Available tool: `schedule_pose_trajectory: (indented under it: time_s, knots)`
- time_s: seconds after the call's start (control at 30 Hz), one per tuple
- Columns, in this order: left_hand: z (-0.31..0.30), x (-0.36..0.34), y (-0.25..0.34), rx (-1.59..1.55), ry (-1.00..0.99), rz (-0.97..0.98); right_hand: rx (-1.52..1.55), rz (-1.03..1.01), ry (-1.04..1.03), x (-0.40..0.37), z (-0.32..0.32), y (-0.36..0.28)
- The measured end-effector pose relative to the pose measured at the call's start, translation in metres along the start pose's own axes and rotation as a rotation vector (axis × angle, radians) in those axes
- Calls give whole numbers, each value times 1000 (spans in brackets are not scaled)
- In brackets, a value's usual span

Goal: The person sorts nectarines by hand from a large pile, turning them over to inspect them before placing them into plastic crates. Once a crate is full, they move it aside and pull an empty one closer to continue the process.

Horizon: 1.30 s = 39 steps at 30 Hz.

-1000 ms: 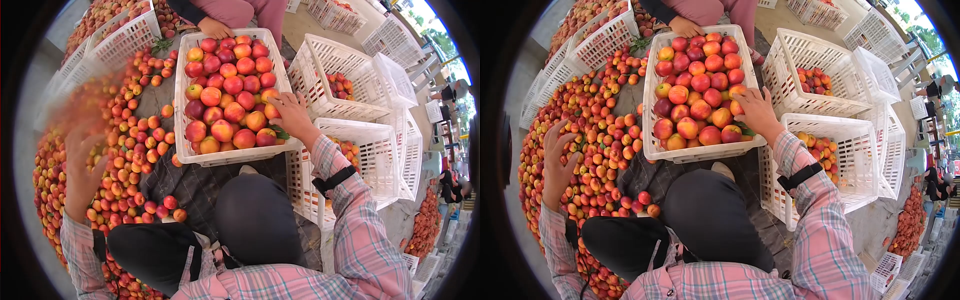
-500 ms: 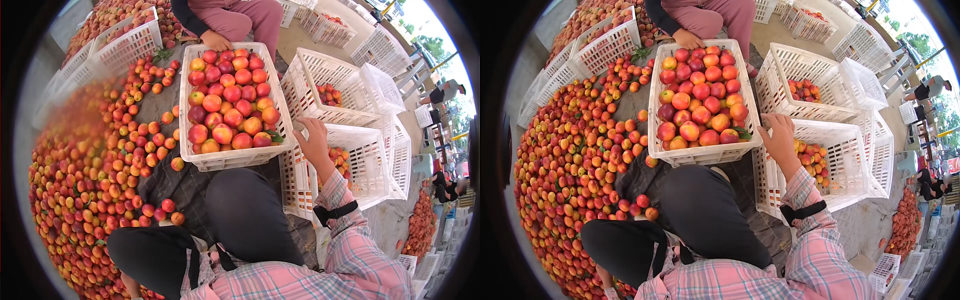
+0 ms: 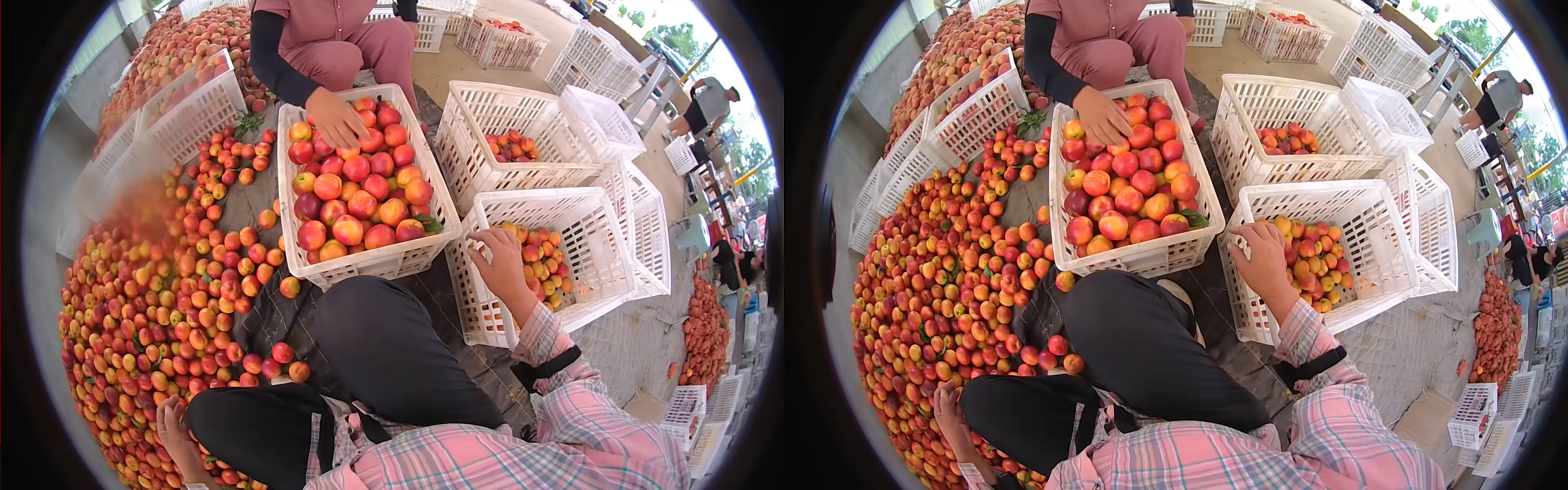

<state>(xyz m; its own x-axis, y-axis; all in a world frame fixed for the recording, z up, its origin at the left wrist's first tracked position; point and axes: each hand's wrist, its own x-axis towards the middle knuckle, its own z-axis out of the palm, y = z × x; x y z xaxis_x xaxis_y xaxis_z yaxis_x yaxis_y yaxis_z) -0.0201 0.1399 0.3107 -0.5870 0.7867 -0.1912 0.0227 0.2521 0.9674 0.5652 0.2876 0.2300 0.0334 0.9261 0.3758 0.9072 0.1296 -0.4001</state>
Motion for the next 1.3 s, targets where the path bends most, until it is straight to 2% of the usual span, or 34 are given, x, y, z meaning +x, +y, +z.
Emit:
schedule_pose_trajectory:
  time_s: [0.03, 0.1, 0.13, 0.17, 0.37, 0.43, 0.47, 0.67, 0.9, 1.3]
  knots:
    - [7, 0, 6, 2, -8, 14, 4, 7, 14, 0, -2, -1]
    - [29, -12, 15, 378, -309, 194, 1, 19, -17, 1, -8, -5]
    - [39, -17, 18, 661, -365, 315, 5, 19, -11, -3, -10, -6]
    - [45, -22, 20, 691, -340, 338, -11, 47, -22, -12, -13, -6]
    - [50, -19, 28, 740, -380, 333, -62, 214, -51, -81, -24, 0]
    - [54, -18, 29, 741, -395, 332, -14, 383, -210, -98, -26, 1]
    - [57, -18, 29, 742, -396, 329, 48, 404, -192, -103, -22, 2]
    - [65, -19, 29, 768, -369, 361, -14, 433, -273, -101, -12, 8]
    - [60, -22, 26, 734, -334, 362, -30, 388, -249, -102, -8, 9]
    - [69, -19, 25, 713, -309, 346, -8, 481, -310, -94, -13, 3]
